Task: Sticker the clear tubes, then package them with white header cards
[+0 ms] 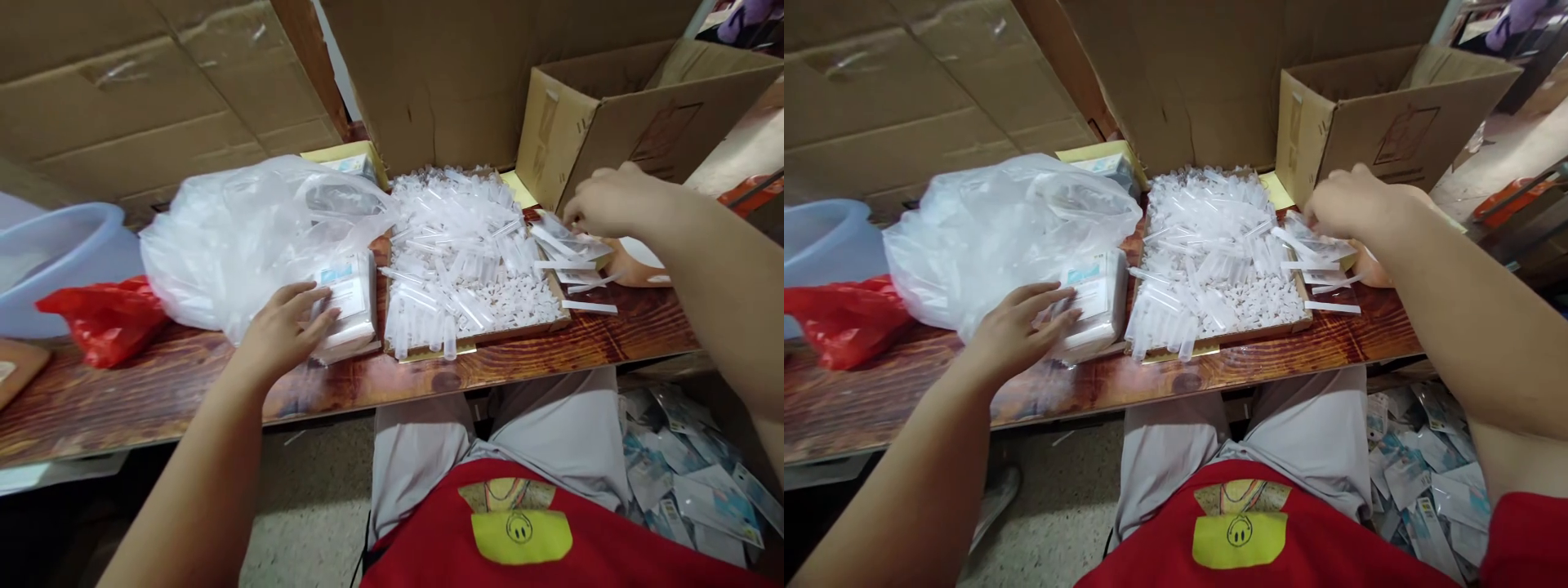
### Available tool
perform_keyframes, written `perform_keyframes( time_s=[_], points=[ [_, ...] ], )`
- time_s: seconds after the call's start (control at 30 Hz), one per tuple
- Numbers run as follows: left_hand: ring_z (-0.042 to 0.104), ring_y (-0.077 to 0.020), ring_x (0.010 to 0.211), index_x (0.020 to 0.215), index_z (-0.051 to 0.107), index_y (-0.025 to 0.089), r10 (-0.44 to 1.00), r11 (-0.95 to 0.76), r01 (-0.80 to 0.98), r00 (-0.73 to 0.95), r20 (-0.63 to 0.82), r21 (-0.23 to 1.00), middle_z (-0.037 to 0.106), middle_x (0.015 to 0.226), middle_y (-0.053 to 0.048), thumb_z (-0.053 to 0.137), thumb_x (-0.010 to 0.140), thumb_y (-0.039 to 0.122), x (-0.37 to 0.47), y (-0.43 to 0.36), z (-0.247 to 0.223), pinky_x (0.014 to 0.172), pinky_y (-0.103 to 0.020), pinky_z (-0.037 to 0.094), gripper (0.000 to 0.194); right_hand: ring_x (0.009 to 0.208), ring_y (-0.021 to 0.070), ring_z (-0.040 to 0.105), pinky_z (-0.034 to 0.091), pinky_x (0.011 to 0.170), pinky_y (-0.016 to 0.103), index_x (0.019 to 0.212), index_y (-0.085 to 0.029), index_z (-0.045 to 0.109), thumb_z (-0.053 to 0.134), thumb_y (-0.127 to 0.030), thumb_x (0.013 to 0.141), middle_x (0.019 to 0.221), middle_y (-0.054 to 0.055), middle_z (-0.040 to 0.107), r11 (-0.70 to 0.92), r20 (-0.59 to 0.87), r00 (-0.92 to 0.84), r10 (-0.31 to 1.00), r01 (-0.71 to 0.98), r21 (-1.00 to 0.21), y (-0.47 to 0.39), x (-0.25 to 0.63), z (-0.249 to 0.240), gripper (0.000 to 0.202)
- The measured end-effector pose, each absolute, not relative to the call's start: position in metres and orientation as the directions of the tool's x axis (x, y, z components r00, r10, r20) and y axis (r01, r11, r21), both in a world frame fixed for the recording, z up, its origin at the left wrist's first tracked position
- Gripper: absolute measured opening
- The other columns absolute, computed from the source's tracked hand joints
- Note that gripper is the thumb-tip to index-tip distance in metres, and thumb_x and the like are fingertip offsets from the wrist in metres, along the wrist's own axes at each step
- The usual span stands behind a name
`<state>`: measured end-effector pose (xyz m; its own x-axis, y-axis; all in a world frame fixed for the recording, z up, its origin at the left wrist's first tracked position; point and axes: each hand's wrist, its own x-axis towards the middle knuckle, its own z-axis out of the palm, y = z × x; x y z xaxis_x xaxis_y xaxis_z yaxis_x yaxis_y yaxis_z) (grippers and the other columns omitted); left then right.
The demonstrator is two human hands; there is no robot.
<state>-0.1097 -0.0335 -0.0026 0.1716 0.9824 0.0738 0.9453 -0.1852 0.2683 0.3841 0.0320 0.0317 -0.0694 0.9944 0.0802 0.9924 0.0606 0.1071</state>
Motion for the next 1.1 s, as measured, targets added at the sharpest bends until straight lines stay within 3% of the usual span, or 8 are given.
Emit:
perform_keyframes(
  time_s=[0.1,0.2,0.27,0.33,0.5,0.77,0.93,1.1],
  points=[
    [0.051,-0.0302,0.143,0.135,0.063,0.011,0.979,-0.197,0.941,0.202,0.01,0.275,0.055,0.153,-0.015,0.055,0.095,0.043,-0.117,-0.032,-0.002,0.125,-0.045,0.031,0.052,0.115,0.0274,0.066,0.035,0.093,0.053,0.073,-0.005,0.079,0.054,-0.042,0.089,0.091,0.009,0.079,0.013,0.042,-0.019,0.999,0.991,0.133,0.026,0.363,0.034,0.047],
    [0.051,-0.0324,0.143,0.135,0.064,0.013,0.969,-0.235,0.934,0.248,-0.014,0.27,0.054,0.155,-0.013,0.058,0.091,0.049,-0.124,-0.028,0.0,0.124,-0.047,0.031,0.056,0.115,0.0267,0.065,0.035,0.099,0.05,0.096,-0.011,0.082,0.06,-0.021,0.088,0.103,0.007,0.079,0.202,0.11,-0.215,0.971,0.973,0.113,0.011,0.322,0.037,0.025],
    [0.055,-0.0345,0.138,0.13,0.067,0.015,0.962,-0.259,0.932,0.272,-0.015,0.251,0.057,0.151,-0.013,0.059,0.088,0.052,-0.128,-0.023,0.002,0.121,-0.047,0.036,0.057,0.113,0.0253,0.066,0.039,0.1,0.046,0.112,-0.017,0.079,0.059,-0.01,0.087,0.114,0.008,0.077,0.359,0.103,-0.368,0.924,0.929,0.091,0.002,0.288,0.033,0.033],
    [0.061,-0.035,0.129,0.124,0.071,0.016,0.957,-0.28,0.936,0.291,-0.02,0.212,0.062,0.146,-0.014,0.059,0.084,0.054,-0.13,-0.019,0.004,0.115,-0.045,0.043,0.057,0.111,0.0264,0.066,0.042,0.096,0.044,0.123,-0.02,0.074,0.057,-0.015,0.092,0.122,0.011,0.073,0.456,0.03,-0.458,0.888,0.888,0.056,-0.002,0.257,0.024,0.035],
    [0.071,-0.0344,0.105,0.121,0.073,0.021,0.948,-0.315,0.948,0.316,-0.015,0.049,0.076,0.118,-0.014,0.055,0.084,0.056,-0.126,-0.018,0.006,0.094,-0.043,0.052,0.054,0.105,0.0309,0.065,0.042,0.086,0.041,0.133,-0.016,0.064,0.049,-0.023,0.098,0.127,0.019,0.067,0.457,-0.072,-0.451,0.889,0.883,0.106,-0.002,0.222,-0.009,0.038],
    [0.072,-0.0322,0.091,0.126,0.069,0.018,0.934,-0.332,0.921,0.351,0.066,-0.202,0.077,0.106,-0.013,0.041,0.096,0.034,-0.115,-0.031,-0.002,0.075,-0.037,0.048,0.044,0.113,0.0318,0.056,0.037,0.092,0.041,0.123,-0.015,0.064,0.043,-0.014,0.096,0.126,0.02,0.062,0.417,0.047,-0.423,0.905,0.904,0.094,-0.011,0.225,-0.032,0.034],
    [0.071,-0.0313,0.097,0.127,0.069,0.019,0.967,-0.247,0.968,0.248,0.049,-0.032,0.074,0.118,-0.012,0.053,0.089,0.028,-0.11,-0.038,0.007,0.088,-0.04,0.051,0.042,0.108,0.0317,0.057,0.044,0.088,0.042,0.121,-0.014,0.063,0.042,-0.009,0.093,0.123,0.02,0.059,0.29,0.154,-0.291,0.944,0.957,0.032,-0.013,0.232,-0.029,0.035],
    [0.068,-0.0262,0.098,0.136,0.068,0.017,0.999,-0.026,0.969,0.019,0.034,0.246,0.063,0.137,-0.013,0.05,0.088,0.031,-0.11,-0.044,0.014,0.11,-0.046,0.047,0.052,0.085,0.0228,0.062,0.053,0.08,0.039,0.101,-0.018,0.06,0.045,-0.021,0.098,0.104,0.012,0.056,0.275,0.518,-0.065,0.853,0.9,-0.339,-0.055,0.24,-0.035,0.016]
  ],
)
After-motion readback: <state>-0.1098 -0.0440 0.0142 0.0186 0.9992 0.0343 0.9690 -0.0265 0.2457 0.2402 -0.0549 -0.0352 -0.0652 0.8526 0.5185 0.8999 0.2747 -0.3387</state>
